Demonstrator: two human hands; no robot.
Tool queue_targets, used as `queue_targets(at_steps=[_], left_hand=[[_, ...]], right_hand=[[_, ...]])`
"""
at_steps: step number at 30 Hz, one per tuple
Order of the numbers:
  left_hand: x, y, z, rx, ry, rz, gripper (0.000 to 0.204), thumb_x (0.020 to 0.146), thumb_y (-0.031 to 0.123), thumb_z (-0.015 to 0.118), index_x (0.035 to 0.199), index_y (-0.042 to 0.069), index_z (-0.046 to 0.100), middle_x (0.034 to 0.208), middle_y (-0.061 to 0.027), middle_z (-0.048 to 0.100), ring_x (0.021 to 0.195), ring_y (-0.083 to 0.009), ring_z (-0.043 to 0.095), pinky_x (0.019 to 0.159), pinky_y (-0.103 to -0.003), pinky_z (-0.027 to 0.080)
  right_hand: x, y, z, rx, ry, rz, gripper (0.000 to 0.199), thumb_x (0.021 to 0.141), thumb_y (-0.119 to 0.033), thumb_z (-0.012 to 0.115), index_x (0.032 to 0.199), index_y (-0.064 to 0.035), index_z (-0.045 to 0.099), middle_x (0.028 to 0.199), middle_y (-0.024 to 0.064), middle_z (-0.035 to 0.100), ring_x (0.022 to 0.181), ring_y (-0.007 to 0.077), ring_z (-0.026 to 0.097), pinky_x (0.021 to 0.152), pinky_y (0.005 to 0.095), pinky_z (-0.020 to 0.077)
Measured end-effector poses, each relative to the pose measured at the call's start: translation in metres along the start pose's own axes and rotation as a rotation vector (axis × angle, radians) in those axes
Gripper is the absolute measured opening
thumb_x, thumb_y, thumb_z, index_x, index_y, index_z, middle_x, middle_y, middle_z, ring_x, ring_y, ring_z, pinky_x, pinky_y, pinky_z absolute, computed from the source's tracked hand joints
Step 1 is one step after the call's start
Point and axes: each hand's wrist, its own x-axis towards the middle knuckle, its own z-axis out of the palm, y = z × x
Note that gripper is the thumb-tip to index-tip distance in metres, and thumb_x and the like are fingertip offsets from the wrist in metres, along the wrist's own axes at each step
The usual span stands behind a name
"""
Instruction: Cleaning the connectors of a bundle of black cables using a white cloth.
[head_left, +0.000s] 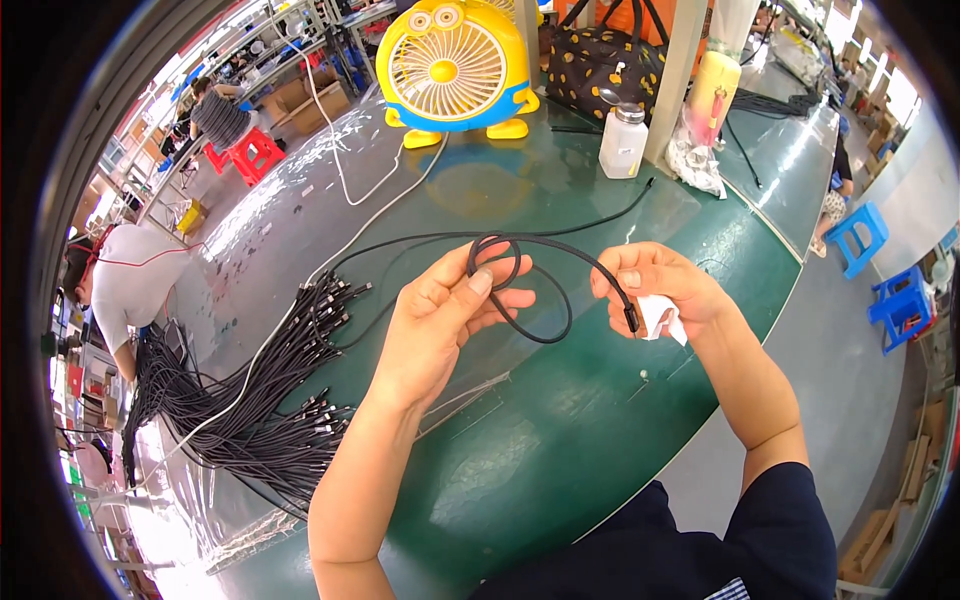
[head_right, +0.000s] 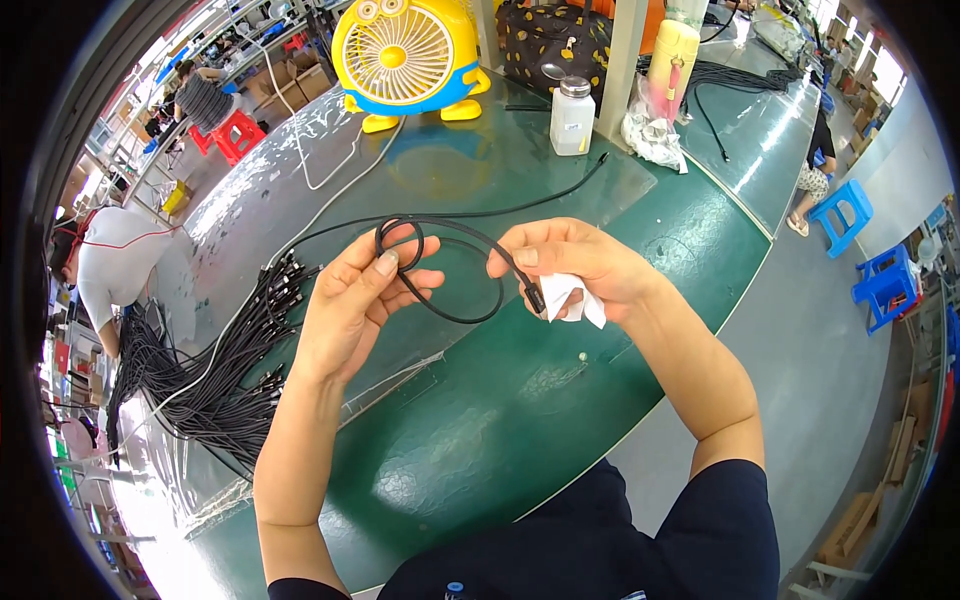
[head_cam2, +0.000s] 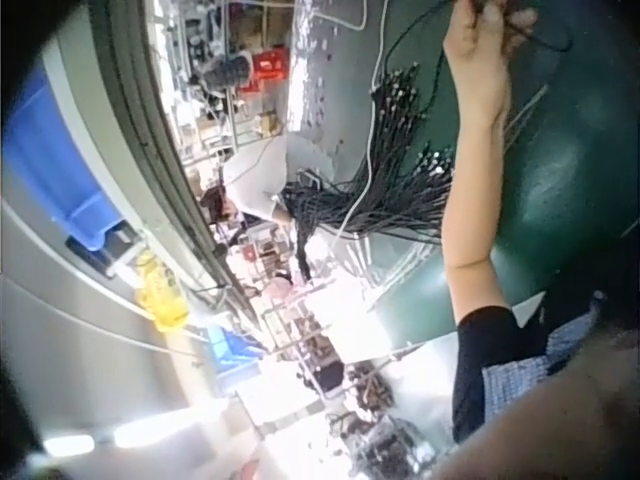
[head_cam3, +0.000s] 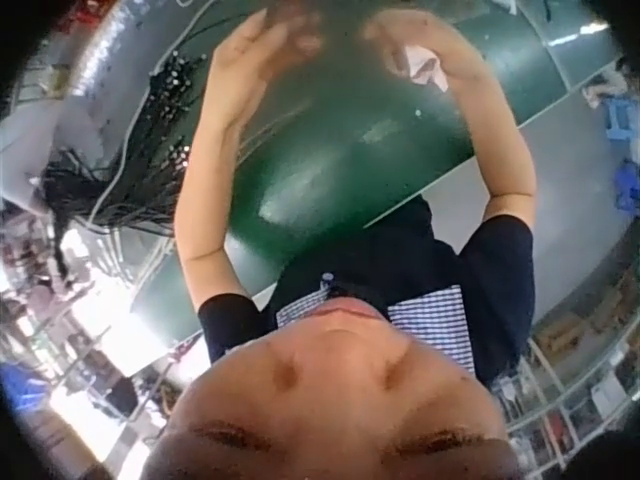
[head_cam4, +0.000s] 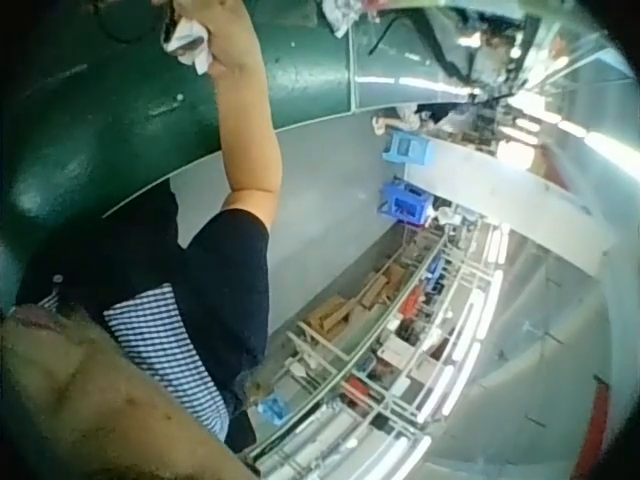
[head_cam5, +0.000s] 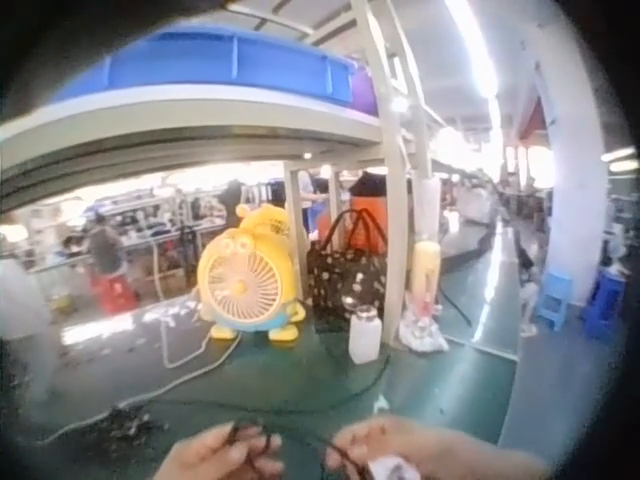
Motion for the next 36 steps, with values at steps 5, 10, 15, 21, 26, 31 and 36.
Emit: queue_targets(at_steps=[5,10,15,21,26,31,36], left_hand=[[0.000,-0.001,-0.004,0.001,0.013,-0.001,0.035,0.099,0.019,0.051,0.131,0.003,0.052,0.121,-0.0135,0.062,0.101,-0.0224,0.065,0.090,-0.034,0.049],[0.001,-0.004,-0.004,-0.046,0.021,-0.024,0.037,0.100,0.020,0.049,0.132,0.001,0.050,0.114,-0.0140,0.065,0.096,-0.0209,0.065,0.088,-0.033,0.050],[-0.017,-0.032,0.005,0.147,-0.277,-0.143,0.029,0.099,0.021,0.051,0.119,0.000,0.057,0.085,-0.0048,0.062,0.078,-0.0114,0.058,0.077,-0.027,0.047],[-0.042,-0.046,0.008,0.473,-0.255,-0.155,0.022,0.095,0.015,0.056,0.111,0.002,0.063,0.079,-0.0057,0.063,0.073,-0.0110,0.056,0.072,-0.027,0.047],[-0.033,-0.034,-0.019,0.855,-0.010,0.084,0.018,0.091,0.013,0.063,0.100,-0.003,0.067,0.083,-0.0074,0.068,0.075,-0.0097,0.058,0.069,-0.026,0.048],[-0.039,-0.025,-0.044,0.963,0.135,0.065,0.017,0.088,0.013,0.065,0.095,-0.002,0.068,0.082,-0.0109,0.066,0.074,-0.0179,0.060,0.068,-0.030,0.047],[-0.053,-0.022,-0.063,1.085,0.164,0.109,0.012,0.084,0.010,0.067,0.090,0.001,0.068,0.078,-0.0088,0.064,0.070,-0.0216,0.055,0.069,-0.032,0.044]], right_hand=[[-0.001,0.001,-0.005,0.025,-0.023,0.020,0.024,0.088,-0.022,0.066,0.096,0.0008,0.063,0.068,0.0030,0.062,0.052,0.0097,0.059,0.045,0.0202,0.0447],[0.001,0.003,-0.010,0.006,0.077,-0.068,0.028,0.090,-0.026,0.062,0.097,0.0007,0.061,0.065,0.0063,0.060,0.049,0.0110,0.056,0.042,0.0226,0.0403],[-0.008,0.000,-0.043,0.255,0.237,-0.252,0.023,0.094,-0.022,0.056,0.101,-0.0002,0.061,0.059,0.0020,0.054,0.042,0.0066,0.036,0.043,0.0237,0.0297],[-0.059,-0.013,-0.142,0.457,0.530,-0.463,0.016,0.093,-0.016,0.056,0.098,-0.0013,0.061,0.055,-0.0050,0.035,0.045,0.0050,0.029,0.045,0.0226,0.0265],[-0.099,-0.022,-0.196,0.439,0.862,-0.591,0.014,0.093,-0.016,0.056,0.096,-0.0025,0.059,0.054,-0.0051,0.030,0.045,0.0061,0.025,0.045,0.0236,0.0251],[-0.115,-0.023,-0.224,0.307,0.972,-0.610,0.012,0.092,-0.017,0.056,0.092,-0.0051,0.056,0.054,-0.0029,0.034,0.045,0.0088,0.030,0.045,0.0259,0.0272],[-0.117,-0.023,-0.232,0.256,1.075,-0.650,0.011,0.092,-0.017,0.056,0.091,-0.0066,0.057,0.058,-0.0011,0.040,0.047,0.0095,0.033,0.045,0.0262,0.0284]])
